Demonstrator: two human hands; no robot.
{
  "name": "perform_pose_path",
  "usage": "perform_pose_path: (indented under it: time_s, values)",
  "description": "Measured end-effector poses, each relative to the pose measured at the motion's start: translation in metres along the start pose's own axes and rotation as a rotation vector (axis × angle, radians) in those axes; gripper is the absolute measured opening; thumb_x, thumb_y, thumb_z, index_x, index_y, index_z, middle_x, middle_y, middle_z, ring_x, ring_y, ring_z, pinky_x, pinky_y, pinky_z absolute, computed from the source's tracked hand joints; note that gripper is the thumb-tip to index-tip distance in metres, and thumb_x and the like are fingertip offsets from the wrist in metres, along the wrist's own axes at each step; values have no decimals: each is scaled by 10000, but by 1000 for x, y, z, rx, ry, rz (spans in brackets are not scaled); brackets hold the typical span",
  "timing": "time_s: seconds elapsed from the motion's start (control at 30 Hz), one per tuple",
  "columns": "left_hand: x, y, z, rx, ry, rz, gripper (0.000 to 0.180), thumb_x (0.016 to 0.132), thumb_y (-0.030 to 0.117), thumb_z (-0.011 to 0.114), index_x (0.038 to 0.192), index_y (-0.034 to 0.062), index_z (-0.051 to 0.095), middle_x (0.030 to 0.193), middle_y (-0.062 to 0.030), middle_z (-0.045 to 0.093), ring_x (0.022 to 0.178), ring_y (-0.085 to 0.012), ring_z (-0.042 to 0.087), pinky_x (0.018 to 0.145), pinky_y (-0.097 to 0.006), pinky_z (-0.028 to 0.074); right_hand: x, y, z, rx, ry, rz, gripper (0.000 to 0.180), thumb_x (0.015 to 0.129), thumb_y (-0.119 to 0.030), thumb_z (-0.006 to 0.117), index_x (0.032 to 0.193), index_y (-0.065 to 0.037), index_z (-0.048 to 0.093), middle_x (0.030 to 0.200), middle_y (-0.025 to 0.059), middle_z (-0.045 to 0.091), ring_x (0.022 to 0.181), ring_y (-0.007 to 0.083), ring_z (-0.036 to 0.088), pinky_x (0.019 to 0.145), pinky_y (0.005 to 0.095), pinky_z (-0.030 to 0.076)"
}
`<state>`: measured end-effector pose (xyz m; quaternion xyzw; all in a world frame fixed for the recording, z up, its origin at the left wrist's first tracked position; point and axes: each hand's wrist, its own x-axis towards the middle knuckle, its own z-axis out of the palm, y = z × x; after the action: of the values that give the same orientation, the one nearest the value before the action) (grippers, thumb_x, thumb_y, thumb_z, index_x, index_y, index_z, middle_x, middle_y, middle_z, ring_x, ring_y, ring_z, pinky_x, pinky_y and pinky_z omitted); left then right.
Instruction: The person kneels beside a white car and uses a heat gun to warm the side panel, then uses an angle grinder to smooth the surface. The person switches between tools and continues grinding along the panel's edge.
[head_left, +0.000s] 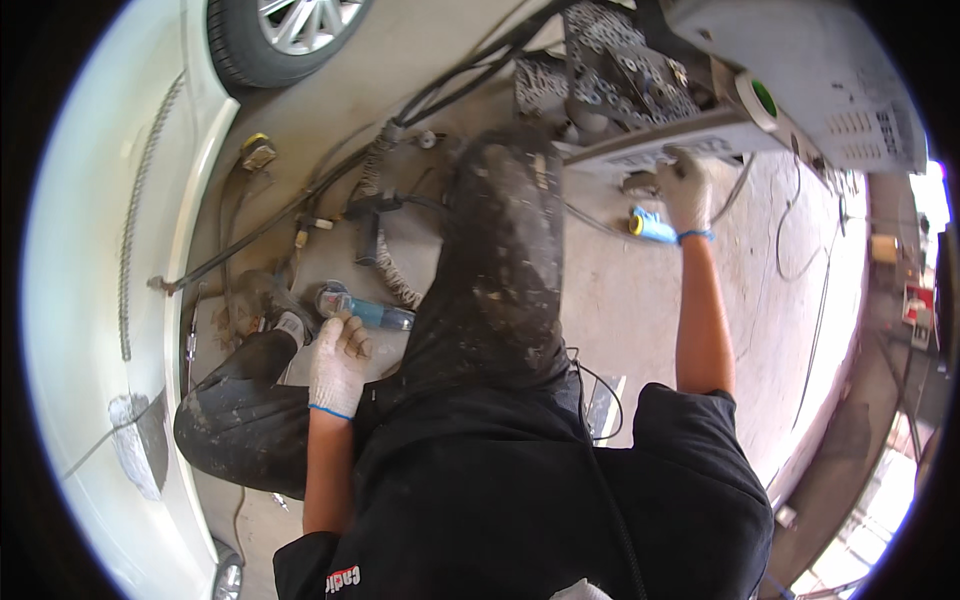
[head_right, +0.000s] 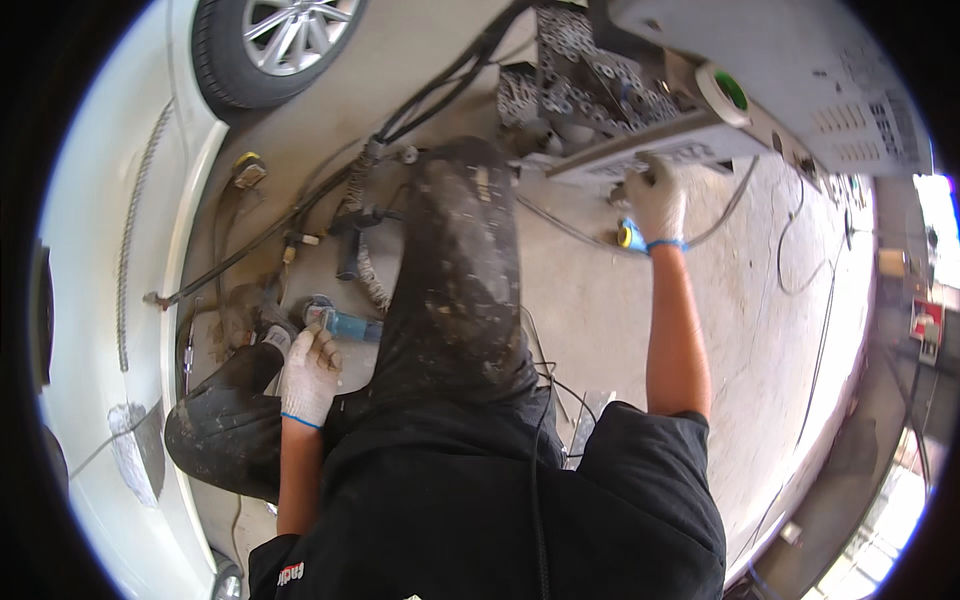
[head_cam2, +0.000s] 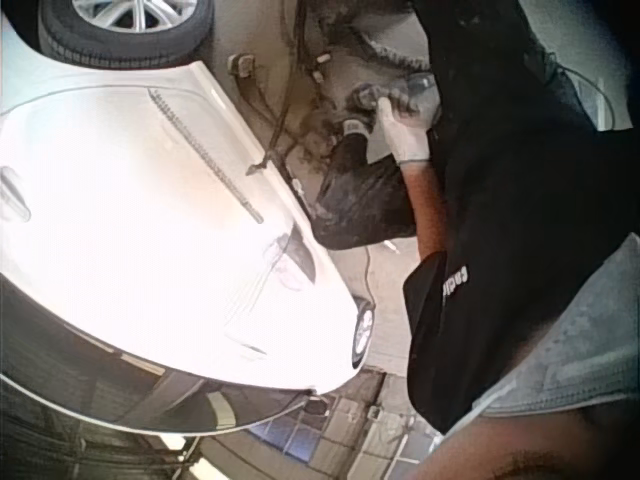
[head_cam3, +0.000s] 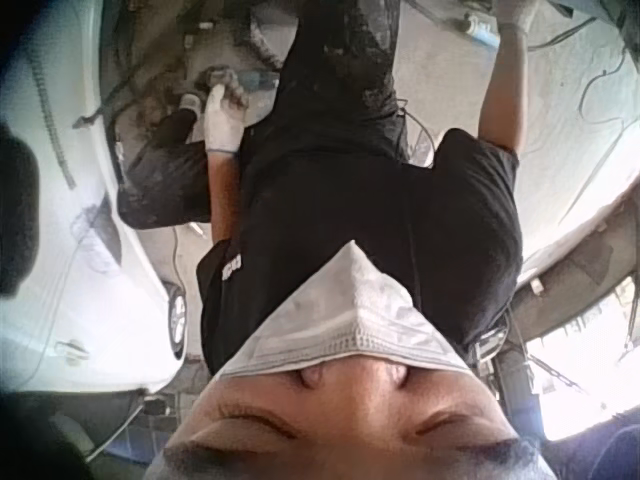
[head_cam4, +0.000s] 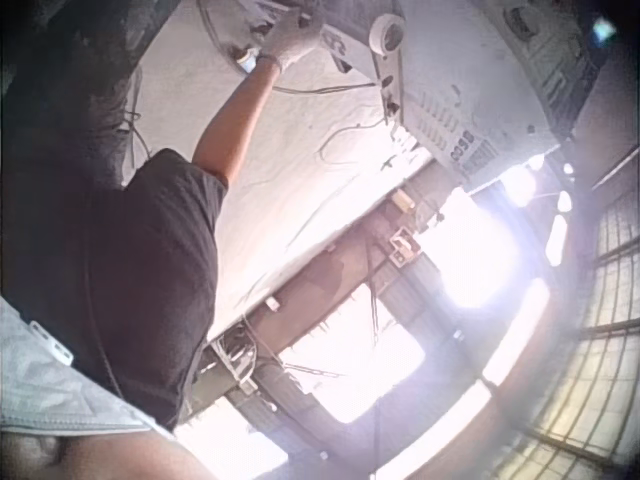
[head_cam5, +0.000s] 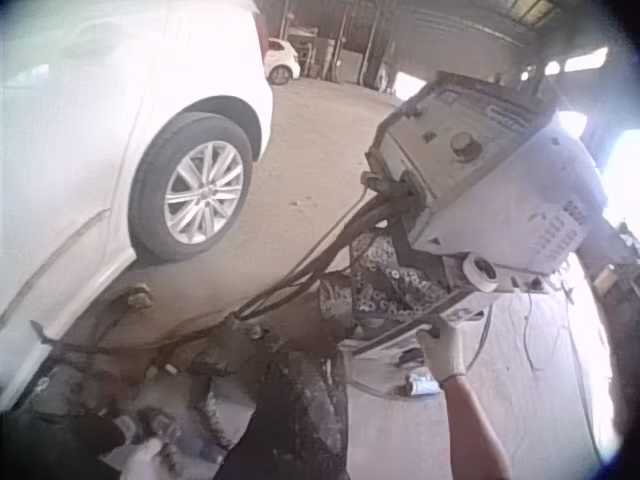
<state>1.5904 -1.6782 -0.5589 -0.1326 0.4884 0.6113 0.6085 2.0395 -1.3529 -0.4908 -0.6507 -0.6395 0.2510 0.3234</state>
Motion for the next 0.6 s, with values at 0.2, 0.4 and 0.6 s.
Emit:
perform_pose_path:
  time_s: [0.2, 0.4, 0.6]
  values:
    - [12, 13, 2, 148, -61, -26, 278, 962, 261, 627, 1146, 55, 593, 1009, -37, 632, 834, -141, 560, 755, -273, 473, -162, 202, 51, -550, -363, -160, 296, 785, -163, 681, 1060, -57, 704, 896, 198, 696, 830, 360, 670, 762, 421, 532]
    - [-5, 61, 18, 139, 0, 129, 272, 975, 240, 620, 1178, 59, 610, 1008, -44, 651, 867, -152, 610, 781, -298, 518, -305, 265, 108, -292, -991, 467, 347, 790, -238, 675, 1093, -75, 715, 1052, 183, 713, 1005, 326, 677, 897, 392, 525]
    - [-39, 114, 8, 75, 88, 408, 249, 965, 215, 637, 1150, 48, 634, 995, -62, 681, 869, -167, 637, 792, -304, 539, -123, 108, 75, -116, -181, 229, 296, 870, -151, 604, 1130, -22, 662, 1029, 120, 681, 916, 218, 637, 849, 332, 522]
